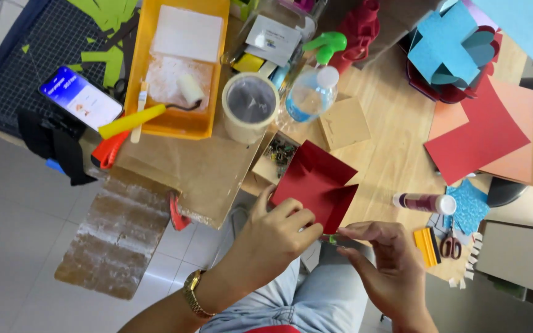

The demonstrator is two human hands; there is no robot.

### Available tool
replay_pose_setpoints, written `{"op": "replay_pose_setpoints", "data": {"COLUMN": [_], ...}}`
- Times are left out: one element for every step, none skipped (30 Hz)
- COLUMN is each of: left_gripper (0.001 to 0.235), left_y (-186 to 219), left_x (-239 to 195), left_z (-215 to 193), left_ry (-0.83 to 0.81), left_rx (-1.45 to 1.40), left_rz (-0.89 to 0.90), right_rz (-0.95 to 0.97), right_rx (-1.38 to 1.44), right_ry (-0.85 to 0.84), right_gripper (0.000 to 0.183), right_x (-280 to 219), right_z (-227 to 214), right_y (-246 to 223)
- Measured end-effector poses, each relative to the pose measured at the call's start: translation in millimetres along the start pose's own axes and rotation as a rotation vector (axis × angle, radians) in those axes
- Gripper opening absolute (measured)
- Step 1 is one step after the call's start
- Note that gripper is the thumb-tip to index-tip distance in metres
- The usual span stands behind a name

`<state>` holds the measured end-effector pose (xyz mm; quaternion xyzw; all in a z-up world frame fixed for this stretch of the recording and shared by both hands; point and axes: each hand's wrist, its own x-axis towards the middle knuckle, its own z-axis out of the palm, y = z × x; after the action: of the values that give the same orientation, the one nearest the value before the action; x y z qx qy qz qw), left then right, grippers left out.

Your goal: Assembling a small red paper box by applying glue to tabs and securing them with metal clips.

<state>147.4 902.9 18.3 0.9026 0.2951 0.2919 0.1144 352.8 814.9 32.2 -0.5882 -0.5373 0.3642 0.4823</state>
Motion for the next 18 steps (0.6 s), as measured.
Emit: {"op": "replay_pose_setpoints", "data": {"left_gripper": [0.013,0.016,0.019,0.019,0.02,0.021,0.021,0.021,0.02,0.02,0.024,0.028,0.028,0.026,0.024,0.024,0.02,0.017], "left_y": [5.9,12.2,19.0,25.1,30.6,36.4,41.9,47.4,52.5,56.3,60.6,64.9,69.2,73.3,77.3,81.1,84.4,87.2], "left_x": [-3.4,-6.5,-9.4,-14.3,-18.6,-22.2,-27.0,-31.1,-34.8,-36.8,-39.5,-41.8,-42.6,-43.1,-43.3,-43.8,-43.0,-42.2], "left_z": [-1.0,-1.8,-2.8,-2.4,-2.2,-2.2,-1.3,-0.5,-0.3,0.4,1.1,1.7,1.2,0.6,-0.2,-3.7,-6.9,-10.0], "left_ry": [0.004,0.019,0.032,0.034,0.05,0.066,0.069,0.061,0.052,0.054,0.075,0.096,0.098,0.121,0.145,0.147,0.129,0.11], "left_rx": [0.003,0.031,0.057,0.059,0.093,0.128,0.132,0.155,0.177,0.183,0.205,0.227,0.23,0.251,0.27,0.272,0.26,0.249], "left_rz": [-0.001,0.002,0.005,0.007,0.015,0.023,0.032,0.038,0.046,0.058,0.075,0.091,0.108,0.126,0.143,0.159,0.175,0.19], "right_rz": [-0.004,-0.045,-0.084,-0.087,-0.151,-0.214,-0.221,-0.228,-0.234,-0.24,-0.248,-0.256,-0.259,-0.238,-0.216,-0.22,-0.118,-0.017], "right_rx": [-0.001,-0.095,-0.188,-0.189,-0.338,-0.486,-0.485,-0.511,-0.535,-0.533,-0.554,-0.575,-0.574,-0.544,-0.514,-0.514,-0.47,-0.424], "right_ry": [-0.002,-0.011,-0.017,-0.017,-0.012,-0.008,0.001,0.004,0.012,0.024,-0.003,-0.03,-0.013,0.0,0.011,0.027,0.012,-0.003], "right_gripper": [0.037,0.034,0.031,0.031,0.028,0.027,0.027,0.024,0.022,0.022,0.022,0.021,0.021,0.021,0.02,0.02,0.021,0.023], "right_x": [-7.8,-15.6,-24.3,-29.8,-34.8,-39.6,-46.5,-52.9,-59.3,-63.1,-68.0,-72.7,-78.2,-83.3,-88.0,-91.9,-94.4,-96.4], "right_z": [0.2,-0.1,-0.7,-0.7,-0.5,-0.8,0.0,0.4,1.3,0.0,-1.2,-2.5,-3.3,-4.2,-5.1,-7.9,-11.3,-14.5], "right_y": [-1.2,-2.5,-4.2,-6.3,-8.2,-10.6,-11.8,-13.3,-15.0,-15.4,-16.3,-17.2,-16.4,-15.7,-15.3,-13.8,-12.4,-10.8]}}
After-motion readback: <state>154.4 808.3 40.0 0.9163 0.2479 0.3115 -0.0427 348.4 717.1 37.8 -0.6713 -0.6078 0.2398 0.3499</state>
